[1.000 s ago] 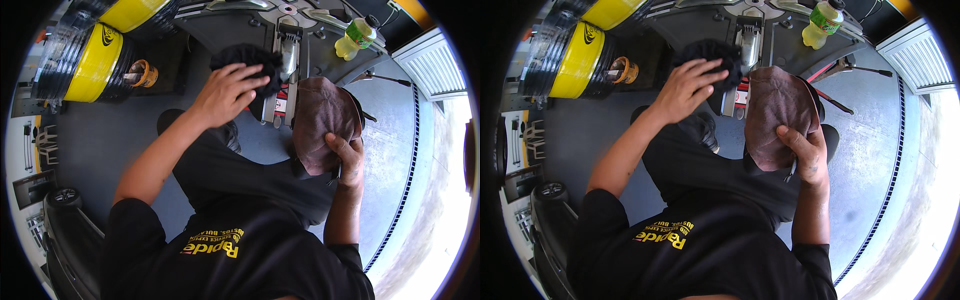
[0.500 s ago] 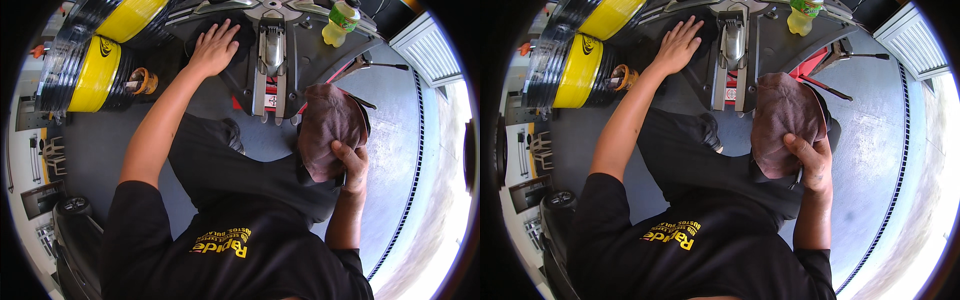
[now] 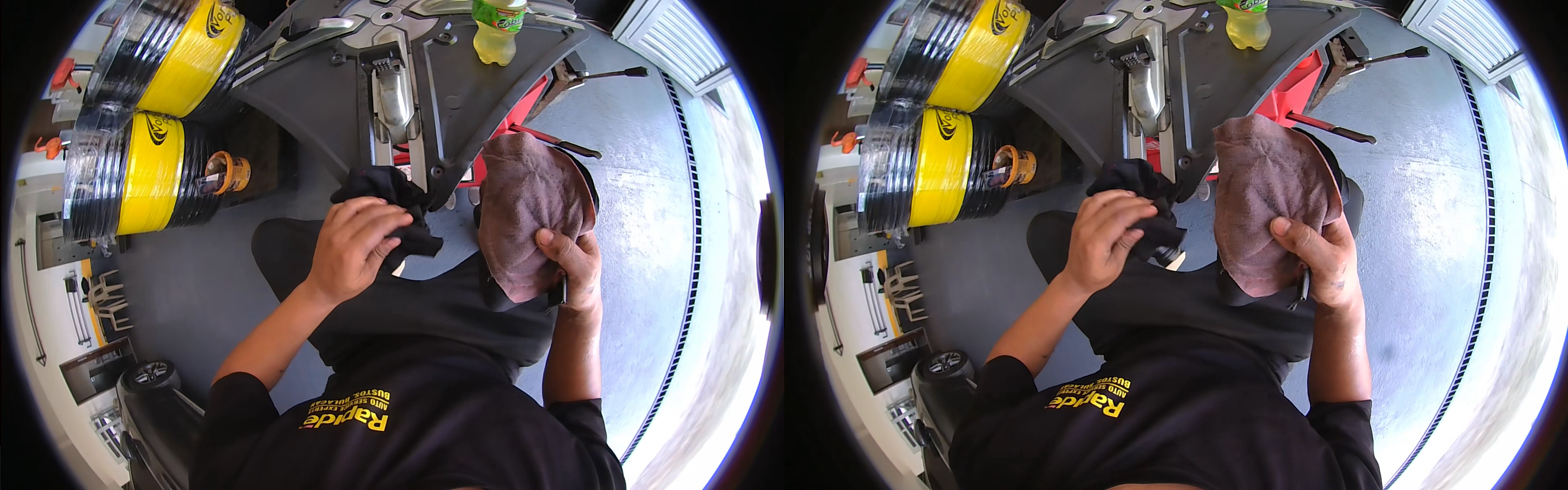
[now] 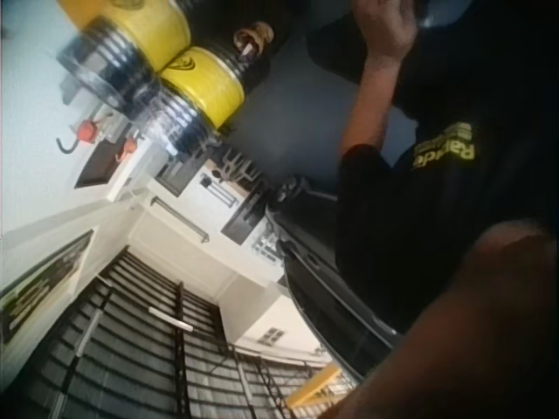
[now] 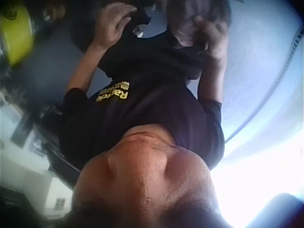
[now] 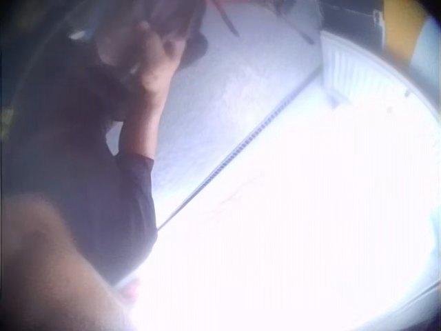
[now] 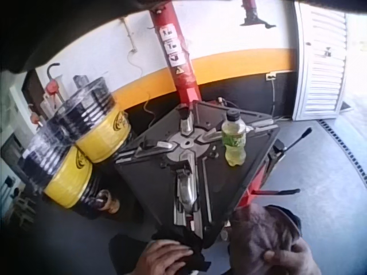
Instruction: The person cleans a tire balancing machine using a cloth and a spray bottle. They wipe the metal surfaces and apply liquid from the bottle to the cloth before wiping again.
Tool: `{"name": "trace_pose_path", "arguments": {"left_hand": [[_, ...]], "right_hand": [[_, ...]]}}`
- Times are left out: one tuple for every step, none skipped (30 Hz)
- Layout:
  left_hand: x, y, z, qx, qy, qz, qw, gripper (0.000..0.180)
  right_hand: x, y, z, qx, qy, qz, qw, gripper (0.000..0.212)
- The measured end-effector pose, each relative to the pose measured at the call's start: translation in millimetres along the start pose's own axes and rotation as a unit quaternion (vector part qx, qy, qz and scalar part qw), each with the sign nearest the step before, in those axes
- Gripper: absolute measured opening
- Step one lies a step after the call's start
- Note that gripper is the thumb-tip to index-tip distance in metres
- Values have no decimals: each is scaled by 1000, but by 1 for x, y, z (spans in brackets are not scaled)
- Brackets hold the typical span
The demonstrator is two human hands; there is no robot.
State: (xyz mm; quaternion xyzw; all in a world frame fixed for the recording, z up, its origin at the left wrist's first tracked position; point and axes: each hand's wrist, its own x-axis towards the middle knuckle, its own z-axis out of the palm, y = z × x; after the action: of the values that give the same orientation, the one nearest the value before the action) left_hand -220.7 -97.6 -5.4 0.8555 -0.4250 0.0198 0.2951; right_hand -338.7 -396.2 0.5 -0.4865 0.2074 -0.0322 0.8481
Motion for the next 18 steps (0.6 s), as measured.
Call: {"name": "trace_pose_path", "arguments": {"left_hand": [[16,0,0,-51,50,-14,997,32],[36,2,-1,-103,99,-29,989,32],[66,9,-7,-75,143,-13,987,32],[102,15,-6,-50,186,6,981,34],[129,22,0,62,168,30,983,39],[152,23,8,173,150,53,972,46],[162,7,27,230,81,41,969,56],[162,-13,54,284,13,29,958,67],[155,-24,81,316,19,-14,948,72],[153,-11,72,202,-41,-54,977,71],[140,1,66,199,-64,-51,977,69],[126,11,60,198,-89,-44,975,66],[111,18,56,185,-94,-27,978,64],[96,27,50,174,-96,-16,980,62],[90,33,47,156,-99,-20,983,56],[91,34,44,168,-96,-17,981,54],[92,35,42,179,-94,-14,979,52],[93,35,42,191,-88,-13,977,51]], "right_hand": [[-1,-2,-4,1,13,-5,1000,63],[-2,-3,-10,13,27,-7,1000,64],[-4,-5,-14,26,38,-6,999,64],[-6,-5,-17,39,52,-8,998,64],[-7,-4,-19,46,64,-19,997,64],[-8,-2,-20,40,68,-17,997,64],[-10,-1,-21,34,67,-15,997,63],[-12,-1,-22,25,67,-14,997,63],[-15,0,-25,13,66,-28,997,63],[-17,3,-32,5,72,-48,996,64],[-14,4,-38,-5,75,-67,995,64],[-7,3,-45,26,78,-85,993,65],[-1,2,-54,54,81,-99,990,66],[7,-2,-62,81,78,-109,988,67],[22,-8,-68,56,48,-160,984,70],[39,-18,-68,13,19,-214,977,72],[55,-28,-66,-8,-16,-235,972,75],[74,-40,-63,-30,-54,-256,965,78]]}}
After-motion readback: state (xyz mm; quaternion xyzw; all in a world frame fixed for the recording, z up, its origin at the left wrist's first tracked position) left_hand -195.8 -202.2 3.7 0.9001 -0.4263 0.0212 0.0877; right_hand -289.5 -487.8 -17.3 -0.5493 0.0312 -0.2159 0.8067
